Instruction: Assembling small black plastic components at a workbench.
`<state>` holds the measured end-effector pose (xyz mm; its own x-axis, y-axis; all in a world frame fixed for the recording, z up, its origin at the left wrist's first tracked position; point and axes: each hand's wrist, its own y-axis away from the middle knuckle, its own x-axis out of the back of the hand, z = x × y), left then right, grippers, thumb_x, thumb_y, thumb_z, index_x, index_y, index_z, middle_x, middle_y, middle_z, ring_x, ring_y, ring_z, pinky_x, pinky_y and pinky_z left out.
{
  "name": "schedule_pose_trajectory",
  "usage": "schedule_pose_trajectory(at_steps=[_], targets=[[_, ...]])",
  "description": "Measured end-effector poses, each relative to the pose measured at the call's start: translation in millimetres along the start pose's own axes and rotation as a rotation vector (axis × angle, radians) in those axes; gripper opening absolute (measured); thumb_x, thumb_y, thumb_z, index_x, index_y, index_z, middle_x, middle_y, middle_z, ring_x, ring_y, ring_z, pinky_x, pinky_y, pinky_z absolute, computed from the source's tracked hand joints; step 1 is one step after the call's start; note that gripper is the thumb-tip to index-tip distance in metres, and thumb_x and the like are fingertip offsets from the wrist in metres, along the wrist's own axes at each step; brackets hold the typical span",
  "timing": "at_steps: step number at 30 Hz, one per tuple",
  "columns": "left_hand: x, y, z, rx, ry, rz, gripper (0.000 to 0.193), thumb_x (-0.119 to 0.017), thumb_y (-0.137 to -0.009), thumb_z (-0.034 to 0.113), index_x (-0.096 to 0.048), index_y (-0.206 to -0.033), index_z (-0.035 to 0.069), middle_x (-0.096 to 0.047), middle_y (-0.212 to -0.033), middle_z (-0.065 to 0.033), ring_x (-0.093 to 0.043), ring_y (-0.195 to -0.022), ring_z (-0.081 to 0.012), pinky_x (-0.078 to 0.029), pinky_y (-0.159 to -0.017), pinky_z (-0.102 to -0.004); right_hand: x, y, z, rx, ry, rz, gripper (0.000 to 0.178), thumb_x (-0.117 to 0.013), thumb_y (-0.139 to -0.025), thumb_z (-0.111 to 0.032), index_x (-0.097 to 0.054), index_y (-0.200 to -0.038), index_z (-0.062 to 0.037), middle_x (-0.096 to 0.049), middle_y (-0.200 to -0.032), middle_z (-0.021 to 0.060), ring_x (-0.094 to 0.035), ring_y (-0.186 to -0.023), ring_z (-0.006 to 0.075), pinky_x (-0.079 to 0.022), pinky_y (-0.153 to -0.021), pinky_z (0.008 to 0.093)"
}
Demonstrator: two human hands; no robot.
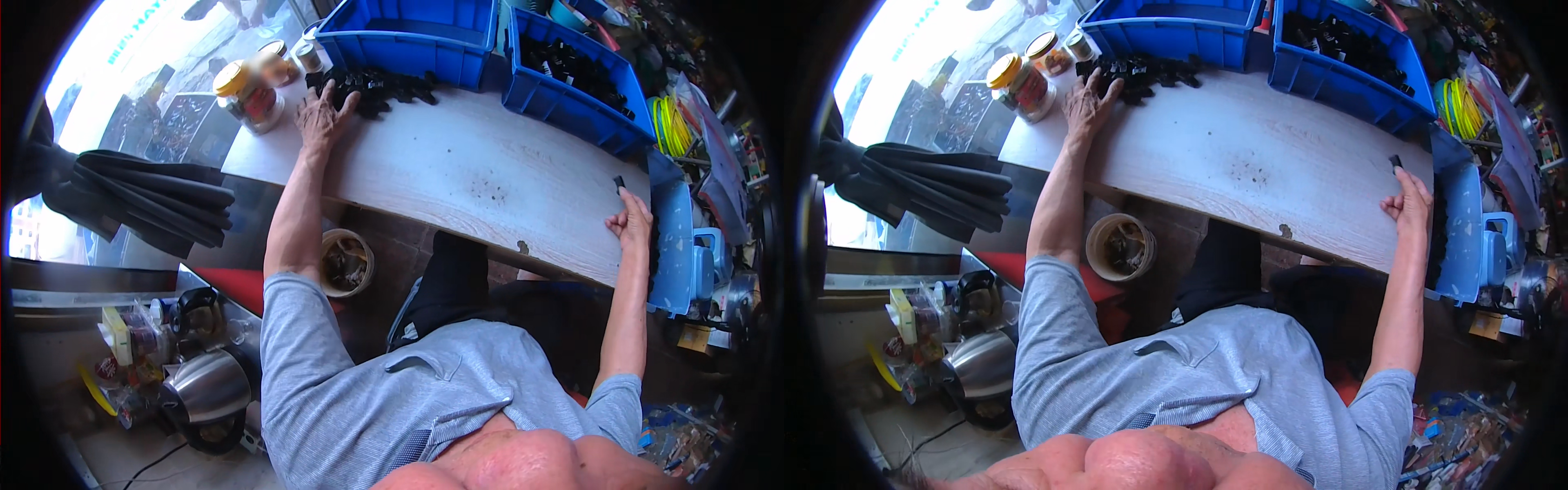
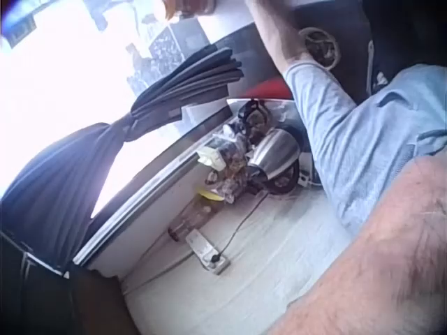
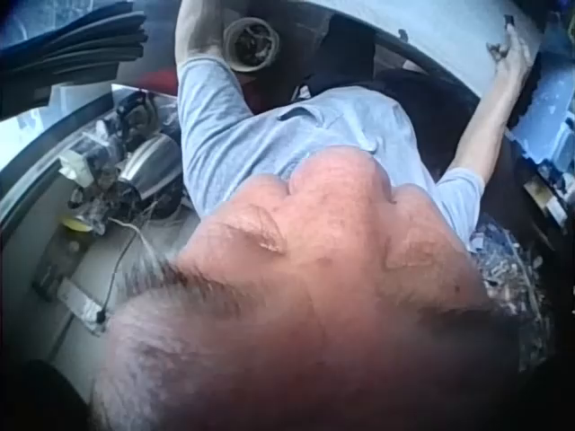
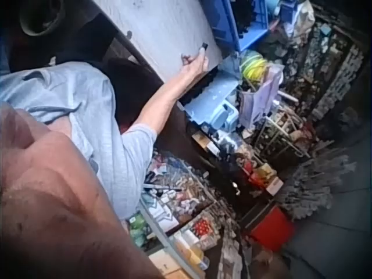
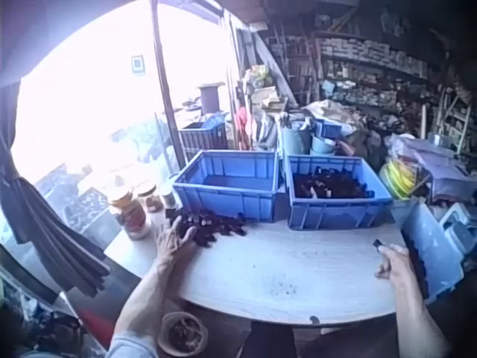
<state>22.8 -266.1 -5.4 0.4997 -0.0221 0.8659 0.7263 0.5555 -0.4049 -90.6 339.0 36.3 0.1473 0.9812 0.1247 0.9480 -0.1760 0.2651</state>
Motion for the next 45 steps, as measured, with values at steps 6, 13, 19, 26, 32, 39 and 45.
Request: schedule_pose_trajectory(at_steps=[6, 13, 19, 26, 32, 39, 45], targets=[[-4.5, 23.5, 22.5, -0.180, 0.161, 0.053, 0.065, -0.061, -0.093, 0.055, -0.059, -0.137, 0.007, -0.056, -0.137, -0.0229, -0.052, -0.126, -0.0413, -0.039, -0.106, -0.0513, 78.0, -54.4, 10.9, -0.032, -0.140, 0.350, 0.027, -0.081, -0.084, -0.027, -0.072, -0.101, -0.0084, -0.046, -0.056, 0.0019, -0.055, -0.051, 0.0174, -0.059, -0.054, 0.0362], [1.3, 42.8, 44.2, -0.308, 0.226, 0.053, 0.057, -0.063, -0.094, 0.048, -0.061, -0.134, 0.008, -0.053, -0.140, -0.0238, -0.048, -0.131, -0.0431, -0.037, -0.109, -0.0507, 50.7, -55.5, 5.1, 0.023, -0.189, 0.394, 0.029, -0.079, -0.086, -0.030, -0.071, -0.106, -0.0102, -0.047, -0.057, 0.0019, -0.057, -0.054, 0.0184, -0.059, -0.057, 0.0367], [6.0, -3.6, 29.8, -0.200, 0.083, 0.361, 0.054, -0.065, -0.095, 0.047, -0.064, -0.131, 0.007, -0.056, -0.137, -0.0246, -0.049, -0.130, -0.0421, -0.039, -0.110, -0.0483, -2.6, -63.2, 13.1, 0.079, -0.087, 0.221, 0.030, -0.076, -0.089, -0.030, -0.069, -0.111, -0.0115, -0.049, -0.062, 0.0005, -0.054, -0.052, 0.0139, -0.056, -0.053, 0.0308], [-11.9, -64.5, -13.0, -0.072, 0.020, 0.037, 0.063, -0.059, -0.092, 0.059, -0.063, -0.137, 0.014, -0.055, -0.141, -0.0213, -0.046, -0.131, -0.0473, -0.037, -0.111, -0.0534, -31.2, -66.0, 11.7, 0.144, 0.081, 0.244, 0.027, -0.075, -0.091, -0.026, -0.067, -0.110, -0.0079, -0.058, -0.076, 0.0023, -0.046, -0.047, 0.0090, -0.044, -0.041, 0.0261], [-18.0, -62.2, -3.5, -0.121, 0.116, -0.047, 0.059, -0.058, -0.094, 0.054, -0.065, -0.129, 0.007, -0.057, -0.140, -0.0205, -0.049, -0.131, -0.0408, -0.037, -0.113, -0.0476, -32.0, -58.5, 13.0, 0.217, 0.068, 0.269, 0.026, -0.072, -0.093, -0.023, -0.066, -0.111, -0.0052, -0.059, -0.082, 0.0041, -0.046, -0.049, 0.0091, -0.041, -0.042, 0.0255], [-14.6, -29.5, 20.9, -0.260, 0.131, -0.078, 0.042, -0.053, -0.102, 0.038, -0.068, -0.122, 0.004, -0.066, -0.123, -0.0190, -0.055, -0.123, -0.0376, -0.041, -0.107, -0.0455, -34.6, -54.3, 8.8, 0.205, 0.079, 0.313, 0.028, -0.073, -0.093, -0.023, -0.065, -0.113, -0.0056, -0.058, -0.077, 0.0042, -0.046, -0.049, 0.0093, -0.042, -0.042, 0.0256], [-1.6, -11.9, 57.7, -0.222, 0.365, 0.007, 0.036, -0.064, -0.098, 0.028, -0.068, -0.124, 0.004, -0.063, -0.131, -0.0186, -0.061, -0.120, -0.0376, -0.050, -0.100, -0.0416, -34.2, -57.2, 6.9, 0.199, 0.002, 0.289, 0.028, -0.073, -0.093, -0.023, -0.066, -0.112, -0.0056, -0.060, -0.077, 0.0051, -0.049, -0.047, 0.0099, -0.044, -0.042, 0.0261]])
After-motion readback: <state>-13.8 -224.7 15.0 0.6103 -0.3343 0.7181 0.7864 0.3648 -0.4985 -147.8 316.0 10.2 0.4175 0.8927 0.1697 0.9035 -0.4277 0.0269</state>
